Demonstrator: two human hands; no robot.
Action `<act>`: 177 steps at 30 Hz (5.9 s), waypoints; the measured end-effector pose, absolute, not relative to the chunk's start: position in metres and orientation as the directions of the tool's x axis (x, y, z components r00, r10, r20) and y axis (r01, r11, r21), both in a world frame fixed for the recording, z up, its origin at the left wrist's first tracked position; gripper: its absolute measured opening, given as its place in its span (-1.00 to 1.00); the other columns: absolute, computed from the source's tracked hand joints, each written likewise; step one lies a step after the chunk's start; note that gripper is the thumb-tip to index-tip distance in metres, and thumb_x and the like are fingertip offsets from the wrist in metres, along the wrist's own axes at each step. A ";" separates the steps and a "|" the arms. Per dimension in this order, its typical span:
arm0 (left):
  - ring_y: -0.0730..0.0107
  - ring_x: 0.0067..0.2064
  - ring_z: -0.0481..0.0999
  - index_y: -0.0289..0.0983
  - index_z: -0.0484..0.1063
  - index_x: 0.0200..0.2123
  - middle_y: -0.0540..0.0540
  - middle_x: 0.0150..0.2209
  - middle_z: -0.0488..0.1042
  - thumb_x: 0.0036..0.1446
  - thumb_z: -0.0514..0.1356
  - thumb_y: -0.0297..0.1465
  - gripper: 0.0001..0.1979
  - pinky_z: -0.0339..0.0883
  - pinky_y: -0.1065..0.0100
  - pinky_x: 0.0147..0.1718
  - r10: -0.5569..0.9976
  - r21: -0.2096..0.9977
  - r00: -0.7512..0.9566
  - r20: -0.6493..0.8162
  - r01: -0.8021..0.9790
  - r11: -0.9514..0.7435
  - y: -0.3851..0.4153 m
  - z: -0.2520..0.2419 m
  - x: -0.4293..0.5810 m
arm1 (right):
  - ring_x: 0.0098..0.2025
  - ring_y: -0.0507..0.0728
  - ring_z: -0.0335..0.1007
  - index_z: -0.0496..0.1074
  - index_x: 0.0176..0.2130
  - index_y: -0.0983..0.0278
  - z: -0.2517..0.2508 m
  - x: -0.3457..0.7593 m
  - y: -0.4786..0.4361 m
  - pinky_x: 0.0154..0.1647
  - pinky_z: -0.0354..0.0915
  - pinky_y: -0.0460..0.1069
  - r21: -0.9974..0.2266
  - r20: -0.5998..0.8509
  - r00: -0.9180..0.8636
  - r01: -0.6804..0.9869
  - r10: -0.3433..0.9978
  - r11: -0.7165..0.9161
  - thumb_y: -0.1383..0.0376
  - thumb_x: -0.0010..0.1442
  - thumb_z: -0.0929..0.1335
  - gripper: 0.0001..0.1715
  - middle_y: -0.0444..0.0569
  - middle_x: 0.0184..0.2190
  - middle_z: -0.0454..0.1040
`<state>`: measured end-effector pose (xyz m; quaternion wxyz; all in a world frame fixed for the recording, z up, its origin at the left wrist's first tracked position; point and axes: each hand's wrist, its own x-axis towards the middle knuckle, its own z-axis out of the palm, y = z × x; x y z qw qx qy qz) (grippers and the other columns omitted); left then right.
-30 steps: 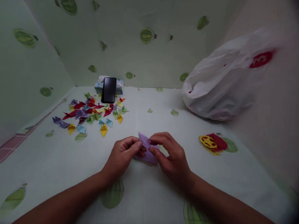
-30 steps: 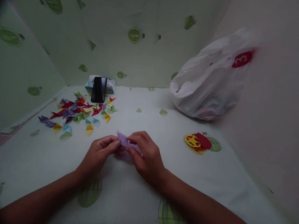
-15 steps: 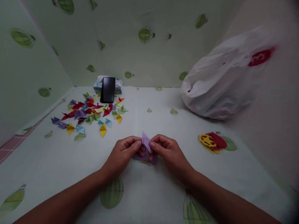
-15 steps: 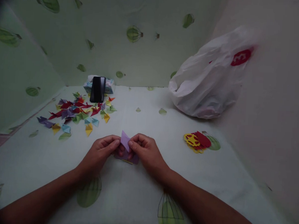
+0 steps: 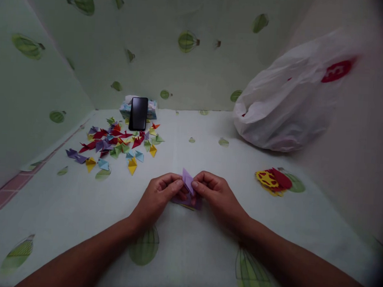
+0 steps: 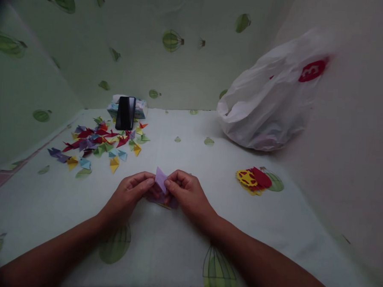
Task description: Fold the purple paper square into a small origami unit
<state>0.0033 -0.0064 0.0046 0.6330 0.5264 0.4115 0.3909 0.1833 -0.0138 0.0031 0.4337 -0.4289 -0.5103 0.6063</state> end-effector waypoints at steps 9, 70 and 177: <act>0.40 -0.39 0.55 -0.32 0.47 -0.34 -0.06 -0.43 0.57 0.14 0.29 -0.30 -0.82 0.44 0.34 -0.28 0.916 0.968 0.380 -0.128 -0.153 0.199 -0.008 0.004 0.007 | -0.52 0.00 0.36 0.35 -0.41 0.26 -0.001 0.182 -0.014 -0.43 0.28 -0.06 -0.991 -0.047 -0.318 -0.106 0.947 -0.085 0.11 0.20 0.41 -0.69 -0.16 -0.54 0.45; 0.50 -0.50 0.31 -0.29 0.37 -0.46 0.06 -0.57 0.37 0.10 0.28 -0.25 -0.75 0.17 0.43 -0.45 0.946 0.990 0.293 -0.137 0.073 0.121 -0.007 0.004 0.004 | -0.48 0.02 0.32 0.38 -0.32 0.28 0.003 0.187 -0.008 -0.41 0.23 -0.05 -0.999 0.018 -0.243 -0.042 0.970 0.007 0.17 0.21 0.37 -0.79 -0.16 -0.54 0.41; 0.49 -0.45 0.34 -0.31 0.42 -0.46 0.01 -0.50 0.42 0.06 0.32 -0.29 -0.78 0.20 0.42 -0.43 0.933 0.992 0.337 -0.127 0.051 0.116 -0.009 0.005 0.007 | -0.54 0.01 0.28 0.28 -0.42 0.23 0.000 0.179 -0.021 -0.48 0.22 -0.06 -0.986 0.063 -0.274 0.133 0.960 0.103 0.22 0.29 0.28 -0.76 -0.18 -0.59 0.33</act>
